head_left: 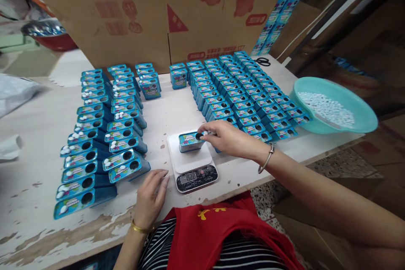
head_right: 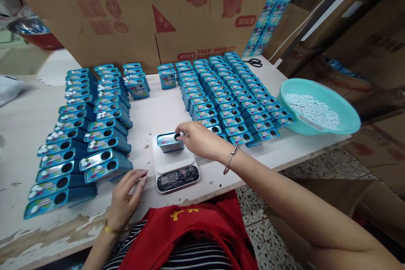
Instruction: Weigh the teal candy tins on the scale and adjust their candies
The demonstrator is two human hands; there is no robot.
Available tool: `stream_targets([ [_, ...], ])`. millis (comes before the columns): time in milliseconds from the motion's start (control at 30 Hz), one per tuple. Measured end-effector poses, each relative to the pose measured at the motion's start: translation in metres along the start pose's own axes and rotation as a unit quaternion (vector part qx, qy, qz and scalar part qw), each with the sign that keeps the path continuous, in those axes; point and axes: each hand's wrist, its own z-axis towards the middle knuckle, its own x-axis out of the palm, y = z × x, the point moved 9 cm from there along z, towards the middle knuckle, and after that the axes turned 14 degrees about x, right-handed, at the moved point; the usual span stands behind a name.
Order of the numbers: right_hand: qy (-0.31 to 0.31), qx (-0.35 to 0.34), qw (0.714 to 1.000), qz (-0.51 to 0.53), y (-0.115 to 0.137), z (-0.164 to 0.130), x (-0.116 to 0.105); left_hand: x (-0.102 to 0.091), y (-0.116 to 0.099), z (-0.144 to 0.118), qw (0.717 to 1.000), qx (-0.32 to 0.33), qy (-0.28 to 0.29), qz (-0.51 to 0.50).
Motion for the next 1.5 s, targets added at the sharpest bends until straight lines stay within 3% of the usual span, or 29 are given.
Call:
stream_targets([
  [200,-0.004,0.009,0.999,-0.040,0.001,0.006,0.001,0.003,0.001,0.010,1.000,-0.001,0.005,-0.013],
  [333,0.009,0.035,0.997,0.070,-0.007,0.008,-0.004,0.006,0.004,0.010,1.000,-0.008,0.015,-0.022],
  [400,0.063,0.075,0.973,0.211,-0.019,0.004,0.000,0.008,0.006,0.008,0.999,-0.017,0.021,-0.026],
  [467,0.101,0.114,0.917,0.369,-0.031,-0.004,0.003,0.010,0.008,0.006,0.999,-0.028,0.029,-0.029],
  [533,0.103,0.144,0.858,0.482,-0.045,-0.014,0.004,0.012,0.008,0.006,0.998,-0.032,0.035,-0.029],
  [600,0.101,0.172,0.820,0.536,-0.060,-0.024,0.008,0.012,0.008,0.007,0.998,-0.029,0.037,-0.029],
  [667,0.100,0.199,0.804,0.551,-0.074,-0.033,0.013,0.012,0.007,0.010,0.999,-0.025,0.037,-0.028],
  [833,0.080,0.201,0.798,0.563,-0.089,-0.045,0.021,0.011,0.004,0.017,0.999,-0.011,0.034,-0.015],
  [1033,0.115,0.216,0.778,0.579,-0.093,-0.054,0.056,0.004,-0.002,0.026,1.000,0.004,0.027,-0.005],
  [1133,0.118,0.217,0.779,0.577,-0.095,-0.053,0.065,0.001,-0.005,0.033,1.000,0.011,0.027,0.001],
  [1233,0.085,0.187,0.800,0.564,-0.087,-0.041,0.055,0.001,-0.009,0.043,0.999,0.025,0.031,0.004],
  [1400,-0.019,0.094,0.891,0.443,-0.055,-0.006,0.017,0.004,-0.015,0.052,0.998,0.046,0.030,0.001],
  [1500,-0.058,0.024,0.936,0.347,-0.035,0.011,0.005,0.005,-0.015,0.051,0.998,0.046,0.032,-0.003],
])
